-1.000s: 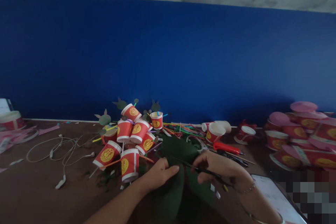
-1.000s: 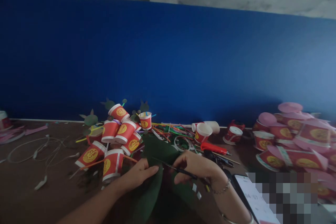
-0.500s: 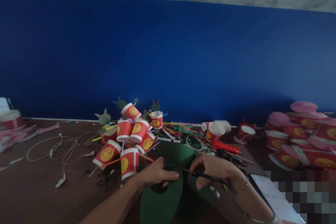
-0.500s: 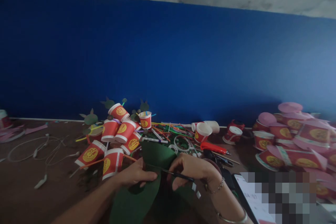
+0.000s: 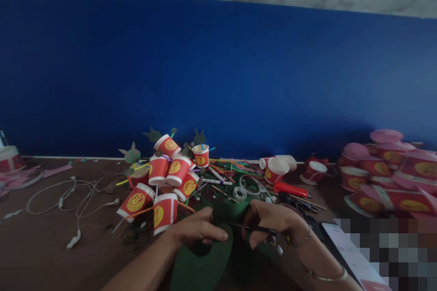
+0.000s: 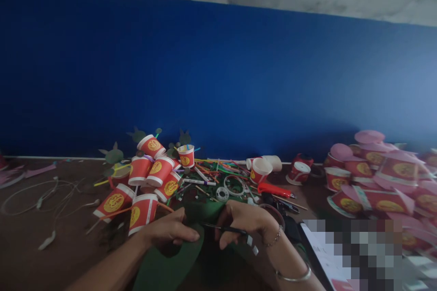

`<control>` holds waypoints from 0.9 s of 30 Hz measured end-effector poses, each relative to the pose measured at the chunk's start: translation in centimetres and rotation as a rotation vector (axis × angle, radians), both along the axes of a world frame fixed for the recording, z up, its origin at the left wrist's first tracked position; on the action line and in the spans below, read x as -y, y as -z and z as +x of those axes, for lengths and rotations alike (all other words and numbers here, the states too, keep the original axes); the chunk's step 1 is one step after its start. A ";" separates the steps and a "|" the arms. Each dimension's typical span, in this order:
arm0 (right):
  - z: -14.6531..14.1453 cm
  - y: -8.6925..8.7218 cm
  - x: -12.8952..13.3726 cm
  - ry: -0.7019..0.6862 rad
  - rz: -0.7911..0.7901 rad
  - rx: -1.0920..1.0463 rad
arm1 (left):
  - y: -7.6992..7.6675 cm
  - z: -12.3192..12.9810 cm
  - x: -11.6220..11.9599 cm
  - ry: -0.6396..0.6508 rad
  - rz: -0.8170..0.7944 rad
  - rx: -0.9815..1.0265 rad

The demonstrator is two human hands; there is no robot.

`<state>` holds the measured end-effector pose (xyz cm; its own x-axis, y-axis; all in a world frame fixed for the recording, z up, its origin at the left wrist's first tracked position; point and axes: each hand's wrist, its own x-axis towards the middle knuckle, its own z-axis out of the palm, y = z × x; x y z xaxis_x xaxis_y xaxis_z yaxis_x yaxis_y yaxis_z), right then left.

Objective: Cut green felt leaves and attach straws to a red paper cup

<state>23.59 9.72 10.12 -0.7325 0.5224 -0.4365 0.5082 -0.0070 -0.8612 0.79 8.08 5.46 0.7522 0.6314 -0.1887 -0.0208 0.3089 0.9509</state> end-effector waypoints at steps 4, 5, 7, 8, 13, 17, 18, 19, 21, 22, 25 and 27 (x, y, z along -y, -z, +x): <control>0.4 0.7 -0.3 0.029 0.019 0.072 | 0.3 0.2 -0.3 -0.052 -0.016 -0.039; 0.5 0.8 -0.4 0.055 0.034 0.081 | 0.4 0.2 -0.4 -0.066 -0.018 -0.044; 0.6 1.0 -0.5 0.129 0.080 0.063 | 0.5 0.4 -0.5 -0.091 -0.018 -0.058; 0.5 1.0 -0.5 0.166 0.096 0.034 | 0.6 0.5 -0.6 -0.109 -0.018 -0.069; -1.4 1.3 -0.5 0.272 0.100 -0.154 | 0.7 1.5 -0.8 -0.244 0.005 -0.084; -3.4 2.3 -0.4 0.588 0.120 -0.238 | 0.9 1.9 -0.9 -0.336 -0.003 -0.021; -3.8 2.6 -0.4 0.651 0.116 -0.237 | 0.9 1.9 -0.9 -0.353 -0.009 -0.001; -4.0 2.8 -0.3 0.681 0.107 -0.234 | 1.0 1.9 -0.9 -0.369 -0.013 0.017; -4.4 3.0 -0.2 0.661 0.087 -0.239 | 1.0 1.9 -1.0 -0.395 -0.013 0.038; -4.5 3.1 -0.1 0.639 0.084 -0.250 | 1.1 1.8 -1.0 -0.403 -0.011 0.039; -4.7 3.1 0.2 0.631 0.122 -0.281 | 1.2 1.8 -1.0 -0.405 -0.016 0.029; -4.8 3.2 0.2 0.633 0.154 -0.296 | 1.4 1.8 -1.2 -0.399 -0.036 0.033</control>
<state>18.77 9.50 6.96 -0.3442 0.9263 -0.1531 0.1916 -0.0903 -0.9773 2.61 9.24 4.07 0.4552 0.8686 -0.1958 -0.1759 0.3033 0.9365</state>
